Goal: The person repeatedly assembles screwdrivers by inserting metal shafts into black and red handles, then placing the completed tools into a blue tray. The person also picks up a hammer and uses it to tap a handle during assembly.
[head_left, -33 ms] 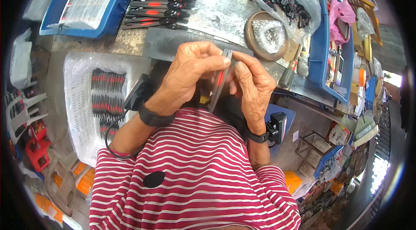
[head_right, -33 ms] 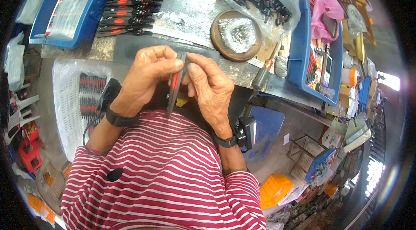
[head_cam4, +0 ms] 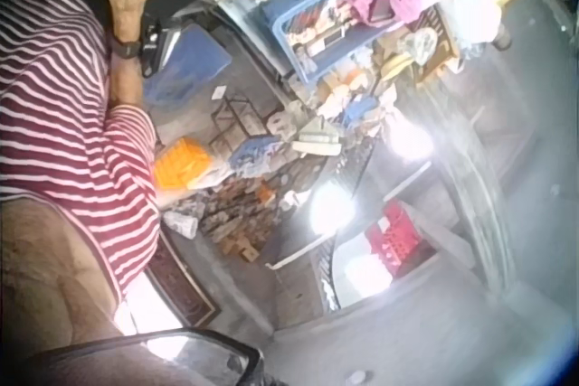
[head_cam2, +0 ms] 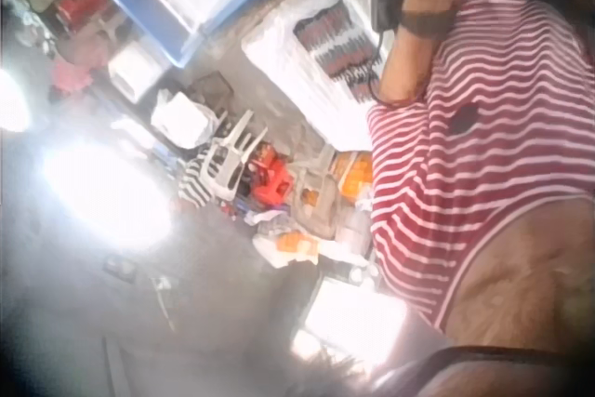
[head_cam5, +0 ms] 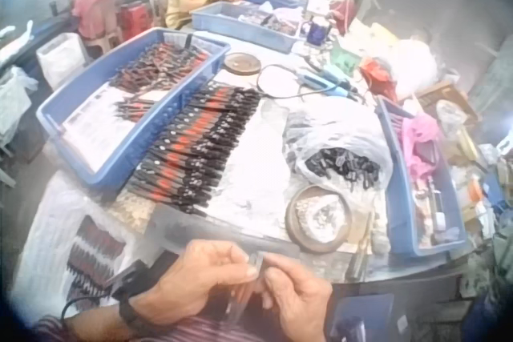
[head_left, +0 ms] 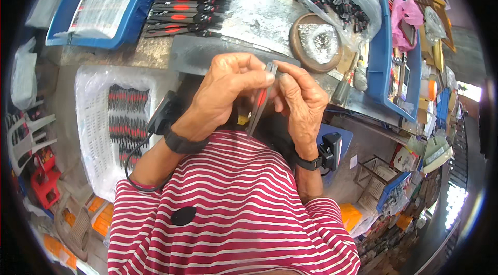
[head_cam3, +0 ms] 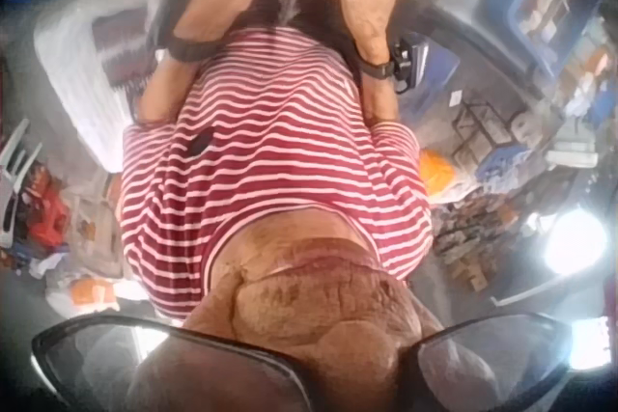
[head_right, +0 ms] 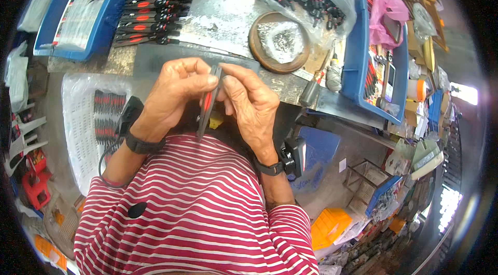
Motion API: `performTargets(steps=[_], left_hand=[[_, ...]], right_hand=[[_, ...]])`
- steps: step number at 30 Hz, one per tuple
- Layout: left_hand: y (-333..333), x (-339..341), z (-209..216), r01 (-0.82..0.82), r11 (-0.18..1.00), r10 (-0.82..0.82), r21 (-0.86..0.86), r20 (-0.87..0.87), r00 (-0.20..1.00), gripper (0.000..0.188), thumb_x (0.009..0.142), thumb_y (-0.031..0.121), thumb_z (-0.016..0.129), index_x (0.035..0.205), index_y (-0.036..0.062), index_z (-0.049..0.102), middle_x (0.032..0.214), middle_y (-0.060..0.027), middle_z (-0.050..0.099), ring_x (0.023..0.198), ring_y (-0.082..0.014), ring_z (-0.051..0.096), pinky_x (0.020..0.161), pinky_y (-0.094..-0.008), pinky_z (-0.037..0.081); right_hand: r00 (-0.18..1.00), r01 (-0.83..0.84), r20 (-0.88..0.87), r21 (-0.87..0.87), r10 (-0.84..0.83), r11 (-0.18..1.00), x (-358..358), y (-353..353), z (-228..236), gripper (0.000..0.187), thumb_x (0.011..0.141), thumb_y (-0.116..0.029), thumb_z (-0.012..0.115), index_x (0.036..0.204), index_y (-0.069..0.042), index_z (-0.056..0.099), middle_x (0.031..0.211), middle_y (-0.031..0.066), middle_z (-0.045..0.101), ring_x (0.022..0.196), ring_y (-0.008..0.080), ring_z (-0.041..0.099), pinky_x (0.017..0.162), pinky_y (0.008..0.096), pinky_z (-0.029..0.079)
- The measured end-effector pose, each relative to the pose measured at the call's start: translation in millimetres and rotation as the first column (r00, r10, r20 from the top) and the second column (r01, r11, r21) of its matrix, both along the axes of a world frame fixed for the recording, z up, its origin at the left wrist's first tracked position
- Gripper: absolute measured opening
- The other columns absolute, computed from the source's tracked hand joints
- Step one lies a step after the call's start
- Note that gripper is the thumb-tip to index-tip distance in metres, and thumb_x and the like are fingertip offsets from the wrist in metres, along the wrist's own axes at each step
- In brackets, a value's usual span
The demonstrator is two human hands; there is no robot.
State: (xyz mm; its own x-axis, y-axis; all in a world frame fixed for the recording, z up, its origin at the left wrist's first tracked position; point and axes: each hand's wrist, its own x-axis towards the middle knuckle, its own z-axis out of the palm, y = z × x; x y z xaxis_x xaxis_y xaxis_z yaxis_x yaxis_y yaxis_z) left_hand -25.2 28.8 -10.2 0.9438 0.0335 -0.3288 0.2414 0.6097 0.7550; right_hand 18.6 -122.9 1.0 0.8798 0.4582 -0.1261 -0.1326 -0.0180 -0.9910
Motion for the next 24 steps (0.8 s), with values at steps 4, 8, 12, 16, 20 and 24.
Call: performTargets(steps=[4, 8, 12, 16, 20, 24], left_hand=[[-1, -2, 7, 0.088, 0.995, -0.088, -0.039, 0.003, 0.996, 0.013, 0.079, 0.011, 0.066, 0.074, 0.0011, 0.058, 0.065, -0.0028, 0.059, 0.056, -0.0062, 0.052, 0.052, -0.0186, 0.039], [4, 3, 10, 0.249, 0.966, -0.251, -0.064, -0.019, 0.968, 0.013, 0.078, 0.01, 0.067, 0.073, 0.0023, 0.059, 0.065, -0.0021, 0.058, 0.056, -0.0059, 0.052, 0.052, -0.0191, 0.038], [2, 8, 15, 0.3, 0.952, -0.3, -0.063, 0.01, 0.954, 0.013, 0.078, 0.012, 0.068, 0.075, 0.0022, 0.06, 0.068, -0.0028, 0.059, 0.059, -0.0066, 0.053, 0.055, -0.0189, 0.039], [-6, 13, 22, 0.233, 0.972, -0.234, 0.02, 0.035, 0.972, 0.015, 0.083, 0.013, 0.064, 0.087, -0.0005, 0.058, 0.073, -0.0044, 0.061, 0.06, -0.0076, 0.053, 0.058, -0.0205, 0.041], [-24, 13, 29, 0.06, 0.99, -0.07, 0.124, 0.077, 0.995, 0.015, 0.086, 0.011, 0.061, 0.096, 0.0011, 0.056, 0.074, -0.0033, 0.061, 0.064, -0.0068, 0.052, 0.059, -0.0186, 0.04], [-34, 15, 32, -0.018, 0.949, -0.023, 0.315, 0.125, 0.992, 0.012, 0.087, 0.005, 0.059, 0.095, -0.0022, 0.054, 0.073, -0.0013, 0.059, 0.064, -0.0033, 0.049, 0.055, -0.0187, 0.04]], right_hand=[[0.978, -0.051, -0.187, 0.201, 0.09, 0.978, 9, -7, 0, 0.02, 0.089, -0.01, 0.06, 0.105, 0.002, 0.064, 0.069, -0.0002, 0.057, 0.054, 0.0029, 0.044, 0.048, 0.0165, 0.034], [0.978, -0.149, -0.111, 0.213, 0.176, 0.965, 17, -14, 5, 0.016, 0.086, -0.009, 0.063, 0.098, 0.002, 0.065, 0.077, -0.0015, 0.057, 0.06, 0.0018, 0.043, 0.05, 0.016, 0.032], [0.96, -0.186, -0.149, 0.296, 0.238, 0.937, 24, -19, 15, 0.014, 0.084, -0.008, 0.065, 0.092, 0.003, 0.063, 0.076, -0.0021, 0.056, 0.061, 0.0027, 0.047, 0.05, 0.0163, 0.033], [0.989, -0.076, -0.112, 0.199, 0.1, 0.977, 24, -20, 23, 0.013, 0.086, -0.008, 0.063, 0.094, 0.003, 0.061, 0.071, -0.0008, 0.058, 0.056, 0.0024, 0.045, 0.049, 0.0162, 0.034], [0.997, 0.052, -0.067, 0.18, -0.041, 0.982, 27, -14, 24, 0.012, 0.086, -0.009, 0.064, 0.092, 0.001, 0.061, 0.07, -0.0015, 0.058, 0.051, 0.0004, 0.041, 0.044, 0.0153, 0.03], [0.997, 0.056, -0.065, 0.129, -0.048, 0.99, 32, -18, 28, 0.012, 0.084, -0.008, 0.065, 0.092, 0.001, 0.062, 0.067, -0.003, 0.056, 0.049, 0.0, 0.04, 0.042, 0.0155, 0.028]])
